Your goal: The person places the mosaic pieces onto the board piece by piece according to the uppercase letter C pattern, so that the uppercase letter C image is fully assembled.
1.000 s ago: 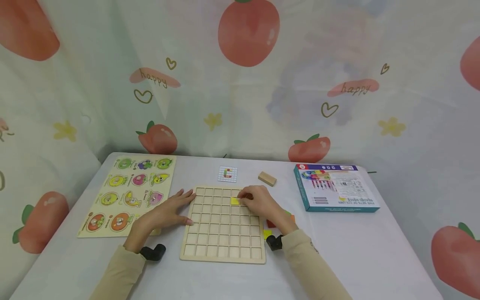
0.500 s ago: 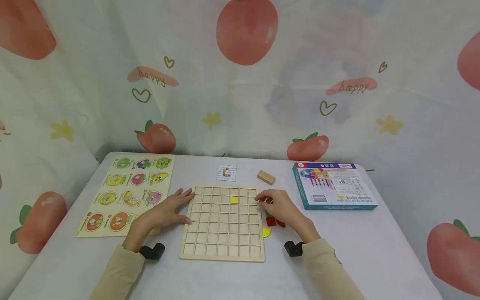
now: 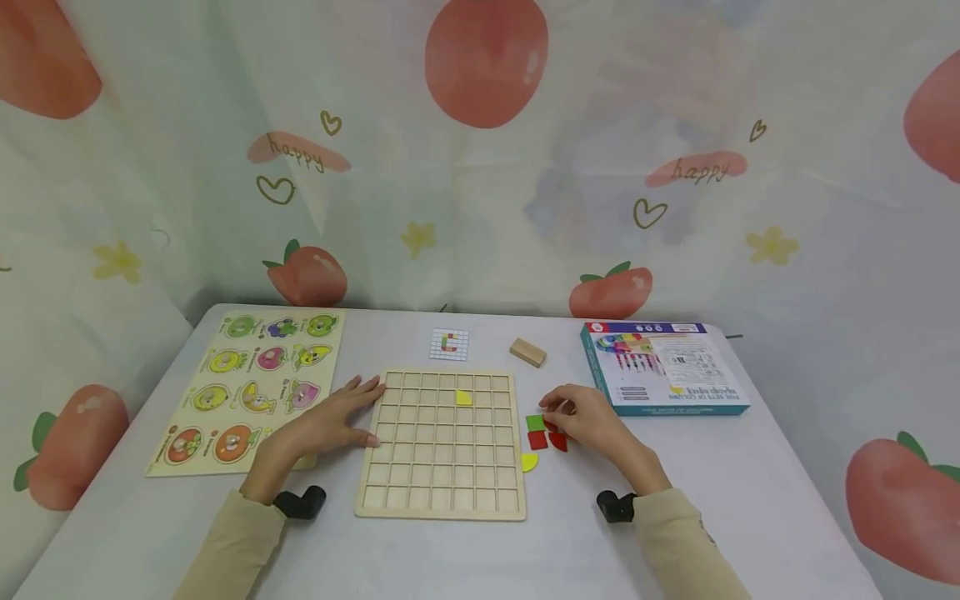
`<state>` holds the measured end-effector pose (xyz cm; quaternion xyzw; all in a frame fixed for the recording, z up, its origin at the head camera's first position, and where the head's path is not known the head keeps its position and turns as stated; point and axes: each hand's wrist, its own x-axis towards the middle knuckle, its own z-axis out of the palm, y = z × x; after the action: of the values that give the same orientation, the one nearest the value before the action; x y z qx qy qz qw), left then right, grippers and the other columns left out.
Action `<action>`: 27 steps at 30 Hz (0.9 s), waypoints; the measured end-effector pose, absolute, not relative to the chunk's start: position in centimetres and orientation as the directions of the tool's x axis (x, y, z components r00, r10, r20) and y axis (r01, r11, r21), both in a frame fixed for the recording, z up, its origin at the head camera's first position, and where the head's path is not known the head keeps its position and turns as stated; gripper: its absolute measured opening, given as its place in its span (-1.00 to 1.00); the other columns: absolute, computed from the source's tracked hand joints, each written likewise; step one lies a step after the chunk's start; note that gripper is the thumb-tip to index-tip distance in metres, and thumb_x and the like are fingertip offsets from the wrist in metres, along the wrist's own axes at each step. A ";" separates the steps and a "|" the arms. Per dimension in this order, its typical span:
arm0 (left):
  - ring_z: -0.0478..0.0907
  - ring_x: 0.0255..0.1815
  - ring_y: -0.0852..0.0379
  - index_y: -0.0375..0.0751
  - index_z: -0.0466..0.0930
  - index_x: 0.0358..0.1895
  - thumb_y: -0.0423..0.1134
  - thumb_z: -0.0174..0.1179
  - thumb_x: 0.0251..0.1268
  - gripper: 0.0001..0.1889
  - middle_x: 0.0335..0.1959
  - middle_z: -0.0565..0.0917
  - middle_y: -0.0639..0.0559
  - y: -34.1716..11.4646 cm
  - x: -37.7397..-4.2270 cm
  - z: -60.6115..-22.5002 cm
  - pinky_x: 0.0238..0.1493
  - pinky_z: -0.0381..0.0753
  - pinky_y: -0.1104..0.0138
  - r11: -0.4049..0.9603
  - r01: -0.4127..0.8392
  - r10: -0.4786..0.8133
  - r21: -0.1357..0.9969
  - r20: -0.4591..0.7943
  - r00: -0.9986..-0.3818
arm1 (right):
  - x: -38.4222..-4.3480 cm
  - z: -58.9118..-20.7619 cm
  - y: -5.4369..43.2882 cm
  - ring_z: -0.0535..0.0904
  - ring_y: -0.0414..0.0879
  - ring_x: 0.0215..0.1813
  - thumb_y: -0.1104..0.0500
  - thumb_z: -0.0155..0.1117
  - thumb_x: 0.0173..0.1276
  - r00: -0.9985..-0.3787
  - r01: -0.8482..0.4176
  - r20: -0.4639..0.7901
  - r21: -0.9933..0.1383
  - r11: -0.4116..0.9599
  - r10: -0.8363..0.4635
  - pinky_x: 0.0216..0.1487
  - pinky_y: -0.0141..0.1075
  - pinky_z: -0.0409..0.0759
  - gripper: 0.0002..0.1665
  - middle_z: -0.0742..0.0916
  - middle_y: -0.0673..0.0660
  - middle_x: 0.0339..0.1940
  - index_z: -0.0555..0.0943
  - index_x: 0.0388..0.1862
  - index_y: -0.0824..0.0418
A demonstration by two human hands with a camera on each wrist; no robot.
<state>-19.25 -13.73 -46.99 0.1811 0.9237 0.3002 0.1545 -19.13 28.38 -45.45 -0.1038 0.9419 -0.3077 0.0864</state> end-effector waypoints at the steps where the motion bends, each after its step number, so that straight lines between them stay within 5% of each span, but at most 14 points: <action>1: -0.16 0.72 -0.26 -0.13 0.23 0.61 -0.03 0.48 0.19 -0.07 0.68 0.11 -0.07 -13.8 -19.3 -47.0 0.60 -0.01 -0.27 0.755 0.243 0.427 0.609 -0.176 -0.887 | -19.1 -45.4 28.5 0.60 -0.08 -0.19 0.21 0.40 0.40 -0.963 -0.143 -0.100 -0.596 0.790 -0.250 -0.33 -0.41 0.66 -0.77 0.77 0.08 -0.17 0.74 0.00 0.20; 18: -0.15 0.72 -0.26 -0.14 0.24 0.60 -0.04 0.49 0.17 -0.06 0.68 0.12 -0.07 -13.6 -19.2 -47.1 0.60 -0.01 -0.28 0.748 0.245 0.432 0.616 -0.172 -0.886 | -17.1 -45.6 28.3 0.48 -0.15 -0.28 0.19 0.52 0.29 -0.933 -0.260 -0.059 -0.573 0.777 -0.355 -0.35 -0.43 0.46 -0.77 0.66 -0.05 -0.34 0.77 -0.07 0.16; 27: -0.15 0.71 -0.28 -0.15 0.24 0.60 -0.04 0.49 0.18 -0.07 0.68 0.12 -0.09 -13.5 -19.1 -46.8 0.60 -0.01 -0.27 0.752 0.242 0.431 0.613 -0.179 -0.884 | -17.1 -45.7 27.6 0.48 -0.16 -0.23 0.15 0.58 0.22 -0.918 -0.299 -0.072 -0.519 0.801 -0.390 -0.27 -0.43 0.52 -0.72 0.64 -0.04 -0.33 0.75 -0.10 0.15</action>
<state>-19.09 -13.52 -46.85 0.1824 0.9227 0.3014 0.1567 -17.15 27.63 -45.75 -0.1822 0.9449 -0.2575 0.0879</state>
